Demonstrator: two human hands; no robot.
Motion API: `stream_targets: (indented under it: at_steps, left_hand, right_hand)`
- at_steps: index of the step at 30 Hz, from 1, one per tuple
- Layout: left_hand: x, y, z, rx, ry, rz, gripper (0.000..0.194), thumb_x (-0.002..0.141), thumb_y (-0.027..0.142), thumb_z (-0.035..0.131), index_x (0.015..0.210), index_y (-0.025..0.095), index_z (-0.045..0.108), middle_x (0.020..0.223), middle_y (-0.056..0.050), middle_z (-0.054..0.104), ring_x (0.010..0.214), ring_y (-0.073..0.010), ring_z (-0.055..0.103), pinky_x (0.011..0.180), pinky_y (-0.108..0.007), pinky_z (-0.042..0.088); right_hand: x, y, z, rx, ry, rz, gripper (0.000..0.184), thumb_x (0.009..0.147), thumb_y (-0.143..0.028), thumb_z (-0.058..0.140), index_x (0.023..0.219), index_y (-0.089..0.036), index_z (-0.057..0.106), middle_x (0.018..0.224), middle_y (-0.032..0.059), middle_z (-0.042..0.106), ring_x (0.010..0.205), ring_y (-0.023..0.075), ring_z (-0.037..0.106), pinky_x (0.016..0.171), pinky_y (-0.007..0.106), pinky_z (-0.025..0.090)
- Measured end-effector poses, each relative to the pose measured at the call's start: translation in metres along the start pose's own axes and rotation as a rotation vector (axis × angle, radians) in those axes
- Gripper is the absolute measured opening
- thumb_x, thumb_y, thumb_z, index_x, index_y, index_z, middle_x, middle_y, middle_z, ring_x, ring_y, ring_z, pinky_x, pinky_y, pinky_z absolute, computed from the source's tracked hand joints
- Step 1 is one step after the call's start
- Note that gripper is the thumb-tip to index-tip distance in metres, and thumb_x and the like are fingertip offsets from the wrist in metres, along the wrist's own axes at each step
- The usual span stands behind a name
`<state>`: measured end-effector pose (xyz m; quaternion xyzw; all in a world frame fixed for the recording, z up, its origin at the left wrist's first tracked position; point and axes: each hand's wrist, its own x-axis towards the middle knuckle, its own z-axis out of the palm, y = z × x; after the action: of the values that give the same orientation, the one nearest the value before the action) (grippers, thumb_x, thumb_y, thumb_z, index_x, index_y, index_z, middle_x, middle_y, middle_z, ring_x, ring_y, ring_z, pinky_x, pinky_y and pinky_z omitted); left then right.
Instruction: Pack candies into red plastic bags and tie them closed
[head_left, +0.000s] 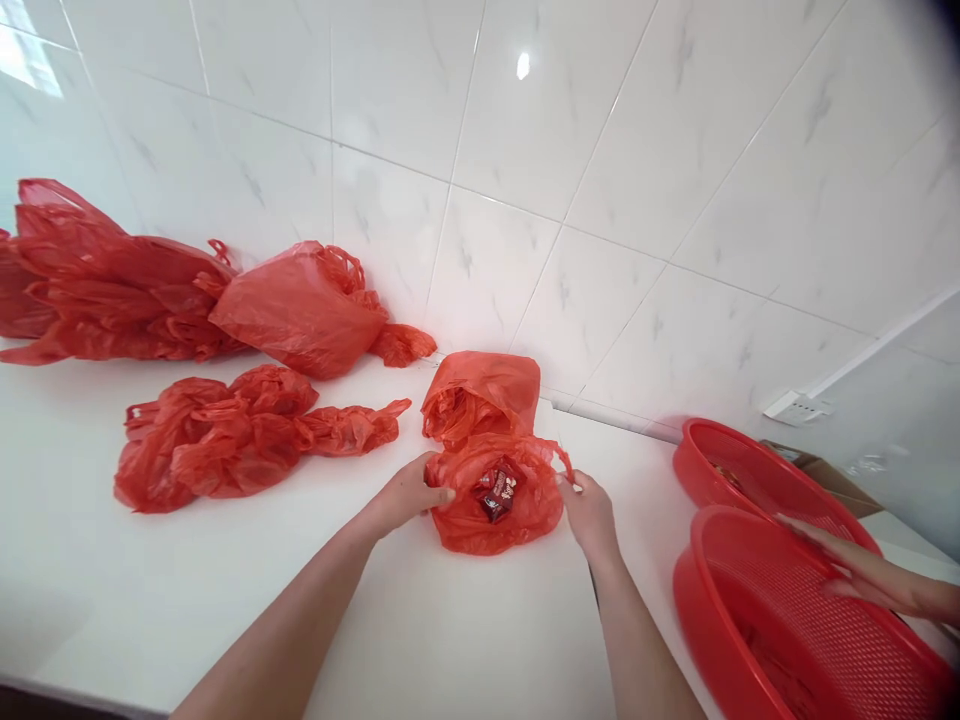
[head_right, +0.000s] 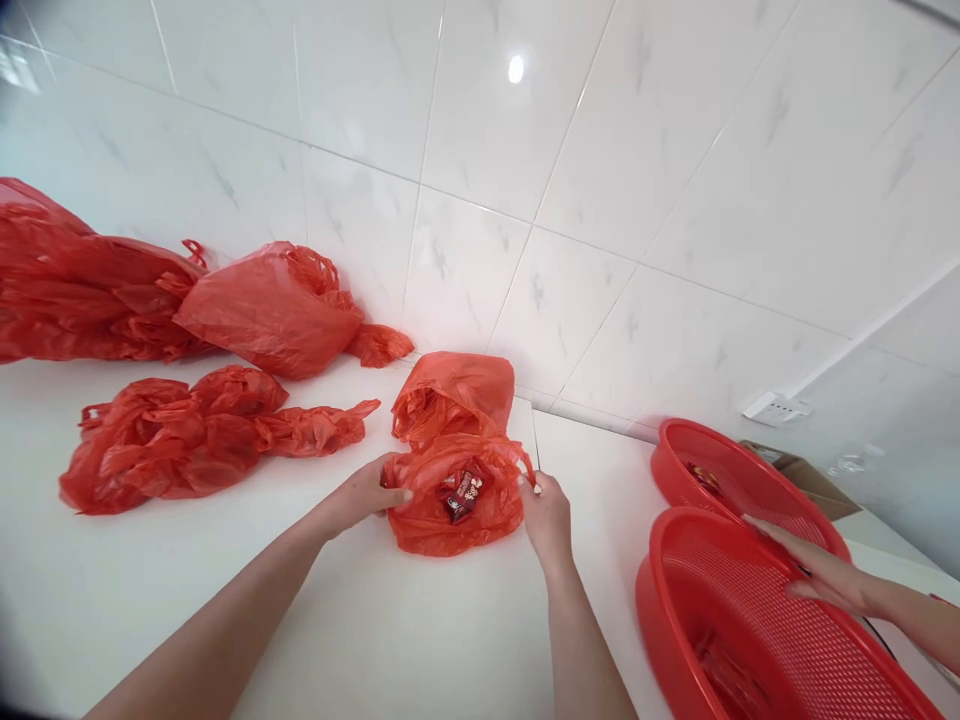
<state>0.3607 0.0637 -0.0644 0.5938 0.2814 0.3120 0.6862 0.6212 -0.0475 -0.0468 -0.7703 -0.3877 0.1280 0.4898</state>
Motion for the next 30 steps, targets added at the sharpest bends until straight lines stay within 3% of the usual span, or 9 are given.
stream_targets:
  at_steps: [3,9,14,20,24,30]
  left_hand:
    - [0.0,0.015,-0.009,0.158,0.206,0.083,0.041,0.064,0.024,0.069,0.104,0.02,0.06,0.075,0.0,0.064,0.059,-0.0137,0.056,0.05,-0.023,0.042]
    - [0.004,0.078,-0.005,0.115,0.42,0.366,0.046,0.069,0.024,0.064,0.112,0.021,0.051,0.073,0.004,0.055,0.064,-0.012,0.055,0.061,-0.025,0.045]
    - [0.004,0.109,0.003,0.206,0.438,0.486,0.032,0.07,0.019,0.058,0.102,0.02,0.055,0.072,0.003,0.053,0.064,-0.0115,0.053,0.059,-0.024,0.043]
    - [-0.004,0.138,0.012,0.474,0.58,0.572,0.026,0.069,0.016,0.057,0.094,0.021,0.063,0.077,0.002,0.054,0.059,-0.0092,0.046,0.054,-0.022,0.037]
    - [-0.009,0.159,0.027,0.435,0.517,0.57,0.03,0.067,0.015,0.057,0.096,0.021,0.063,0.076,0.002,0.055,0.056,-0.0088,0.048,0.051,-0.022,0.038]
    - [0.007,0.17,0.061,0.287,0.318,0.583,0.033,0.066,0.009,0.054,0.096,0.02,0.06,0.069,0.003,0.054,0.054,-0.0083,0.05,0.05,-0.021,0.037]
  right_hand:
    - [0.012,-0.016,-0.021,0.129,-0.011,0.023,0.033,0.073,-0.049,0.059,0.074,-0.017,0.063,0.073,0.0041,0.066,0.059,0.0157,0.058,0.047,0.024,0.042]
    - [0.015,-0.057,-0.064,0.772,0.132,-0.023,0.024,0.065,-0.036,0.073,0.076,-0.018,0.063,0.067,-0.0001,0.065,0.053,0.0083,0.055,0.046,0.018,0.04]
    - [0.007,-0.068,-0.085,0.77,0.096,-0.054,0.023,0.064,-0.032,0.076,0.073,-0.018,0.06,0.068,-0.0008,0.063,0.054,0.0095,0.057,0.045,0.018,0.04]
    - [-0.005,-0.072,-0.103,0.773,0.078,-0.105,0.019,0.068,-0.032,0.074,0.072,-0.019,0.061,0.067,-0.0001,0.059,0.056,0.0098,0.052,0.045,0.019,0.039]
    - [-0.02,-0.065,-0.106,0.781,0.043,-0.148,0.017,0.068,-0.033,0.074,0.073,-0.021,0.063,0.072,0.0011,0.058,0.055,0.0098,0.048,0.044,0.02,0.037]
    - [-0.045,-0.027,-0.086,0.717,-0.04,-0.101,0.018,0.072,-0.038,0.072,0.073,-0.022,0.064,0.08,0.0024,0.057,0.063,0.0116,0.05,0.048,0.021,0.038]
